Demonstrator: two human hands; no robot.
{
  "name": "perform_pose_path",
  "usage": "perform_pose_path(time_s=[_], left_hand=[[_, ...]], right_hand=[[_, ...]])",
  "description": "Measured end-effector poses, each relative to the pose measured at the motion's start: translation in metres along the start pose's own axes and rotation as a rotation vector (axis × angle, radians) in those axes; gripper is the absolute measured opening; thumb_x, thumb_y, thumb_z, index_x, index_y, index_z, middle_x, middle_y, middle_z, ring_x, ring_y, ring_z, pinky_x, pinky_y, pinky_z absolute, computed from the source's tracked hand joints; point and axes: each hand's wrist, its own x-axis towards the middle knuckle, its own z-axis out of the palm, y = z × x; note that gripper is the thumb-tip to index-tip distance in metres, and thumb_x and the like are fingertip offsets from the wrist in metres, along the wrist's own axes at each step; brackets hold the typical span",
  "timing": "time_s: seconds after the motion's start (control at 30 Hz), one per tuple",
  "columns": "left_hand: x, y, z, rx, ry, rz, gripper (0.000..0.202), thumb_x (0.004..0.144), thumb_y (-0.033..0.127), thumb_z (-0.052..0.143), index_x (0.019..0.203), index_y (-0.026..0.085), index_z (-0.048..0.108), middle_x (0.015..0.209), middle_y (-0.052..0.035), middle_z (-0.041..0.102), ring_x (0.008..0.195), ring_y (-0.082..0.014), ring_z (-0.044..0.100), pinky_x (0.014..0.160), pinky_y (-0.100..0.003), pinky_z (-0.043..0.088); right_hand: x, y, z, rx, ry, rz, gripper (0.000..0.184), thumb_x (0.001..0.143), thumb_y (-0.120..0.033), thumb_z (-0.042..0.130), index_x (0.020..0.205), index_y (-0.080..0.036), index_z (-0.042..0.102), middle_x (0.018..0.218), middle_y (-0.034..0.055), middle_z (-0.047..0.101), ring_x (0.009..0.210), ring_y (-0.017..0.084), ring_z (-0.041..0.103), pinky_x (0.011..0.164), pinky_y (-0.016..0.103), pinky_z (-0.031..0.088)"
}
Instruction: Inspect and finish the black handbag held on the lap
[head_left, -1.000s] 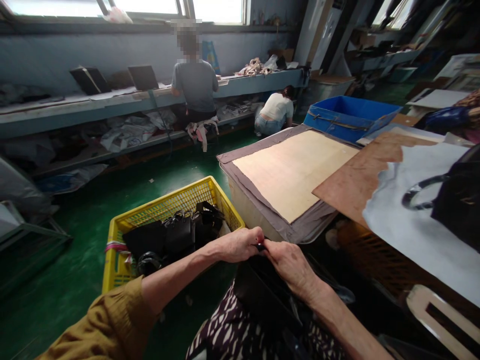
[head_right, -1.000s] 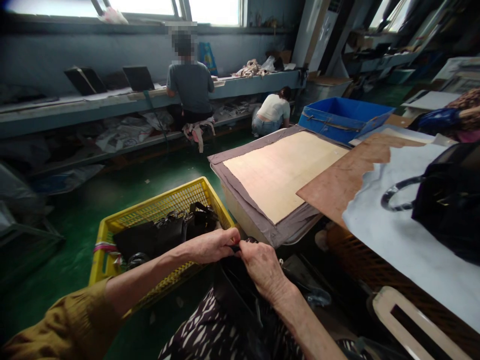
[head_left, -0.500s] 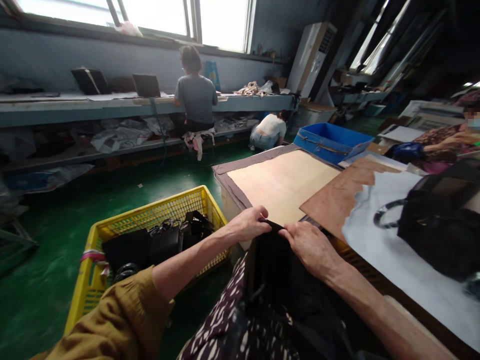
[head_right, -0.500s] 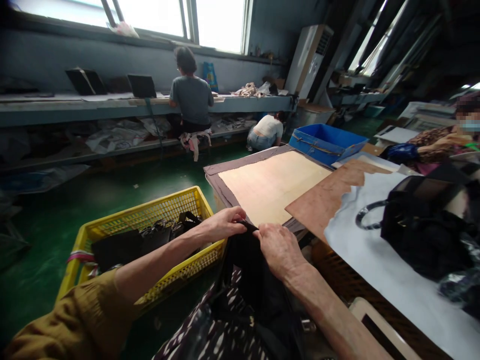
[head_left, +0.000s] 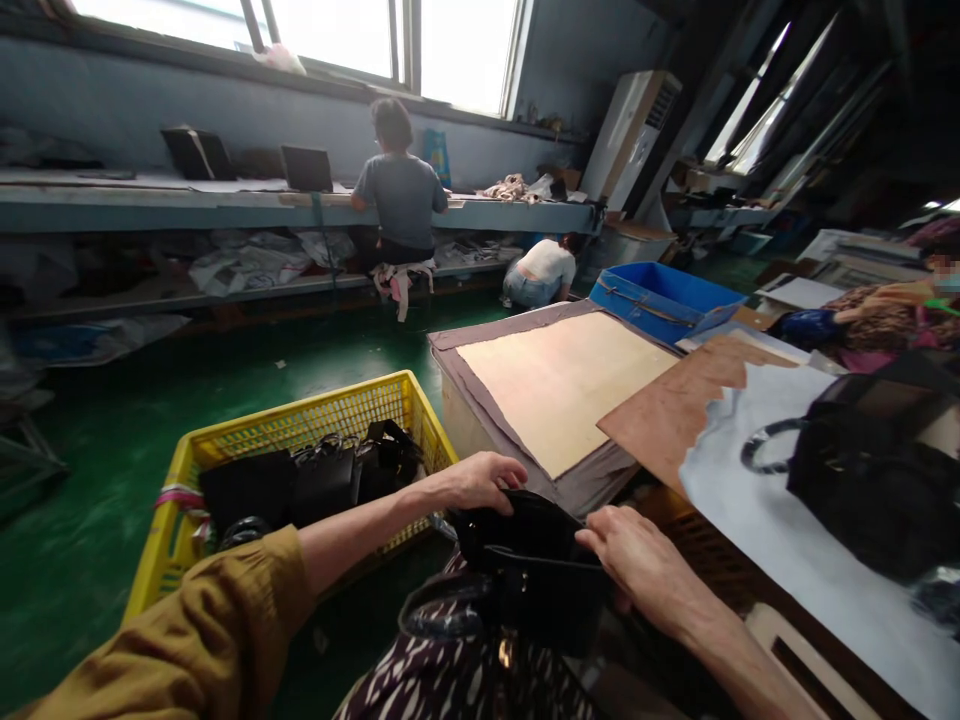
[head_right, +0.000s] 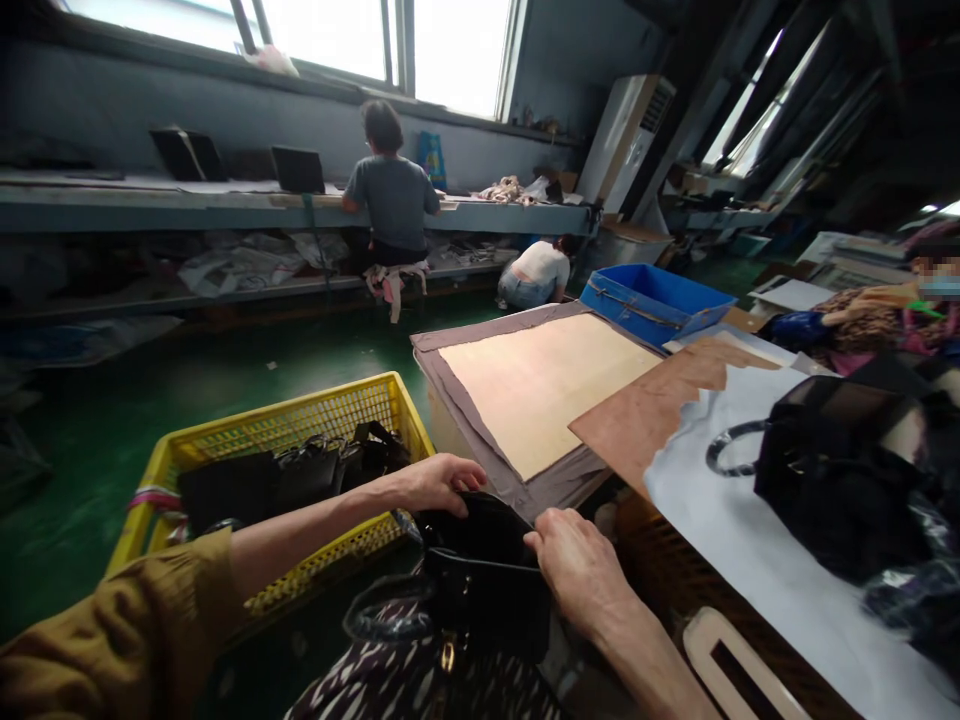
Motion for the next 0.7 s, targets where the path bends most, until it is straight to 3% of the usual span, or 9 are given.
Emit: perform_pose_path(time_s=[0.1, 0.3, 0.47, 0.7], left_hand=[[0.001, 0.005, 0.004, 0.036, -0.067, 0.083, 0.046, 0.062, 0.021, 0.068, 0.107, 0.020, 0.058, 0.092, 0.0010, 0.062, 0.079, -0.0145, 0.055, 0.066, -0.021, 0.042], [0.018, 0.010, 0.018, 0.015, -0.112, 0.231, 0.034, 0.069, 0.032, 0.067, 0.100, 0.019, 0.062, 0.084, 0.0025, 0.061, 0.079, -0.0133, 0.054, 0.069, -0.019, 0.040], [0.038, 0.005, 0.023, 0.004, -0.194, 0.240, 0.028, 0.072, 0.029, 0.066, 0.097, 0.017, 0.065, 0.076, 0.0032, 0.060, 0.071, -0.0109, 0.053, 0.064, -0.016, 0.039], [0.044, 0.009, 0.028, 0.194, -0.149, 0.348, 0.025, 0.078, 0.029, 0.060, 0.098, 0.015, 0.066, 0.070, 0.0017, 0.060, 0.066, -0.0099, 0.052, 0.063, -0.015, 0.037]], right_hand=[[-0.009, 0.009, 0.010, 0.040, -0.017, 0.020, 0.031, 0.085, -0.027, 0.044, 0.055, -0.021, 0.049, 0.054, 0.0032, 0.061, 0.067, 0.019, 0.060, 0.059, 0.026, 0.036], [-0.017, 0.014, 0.016, 0.101, -0.174, 0.119, 0.033, 0.086, -0.025, 0.040, 0.053, -0.022, 0.046, 0.040, -0.0001, 0.054, 0.051, 0.017, 0.056, 0.053, 0.024, 0.033], [-0.019, 0.020, 0.021, 0.077, -0.186, 0.161, 0.034, 0.087, -0.028, 0.040, 0.054, -0.023, 0.047, 0.045, 0.0008, 0.057, 0.060, 0.019, 0.059, 0.055, 0.025, 0.033], [-0.023, 0.024, 0.013, 0.129, -0.254, 0.188, 0.035, 0.087, -0.026, 0.038, 0.053, -0.021, 0.044, 0.054, 0.0016, 0.061, 0.064, 0.018, 0.059, 0.056, 0.024, 0.034]])
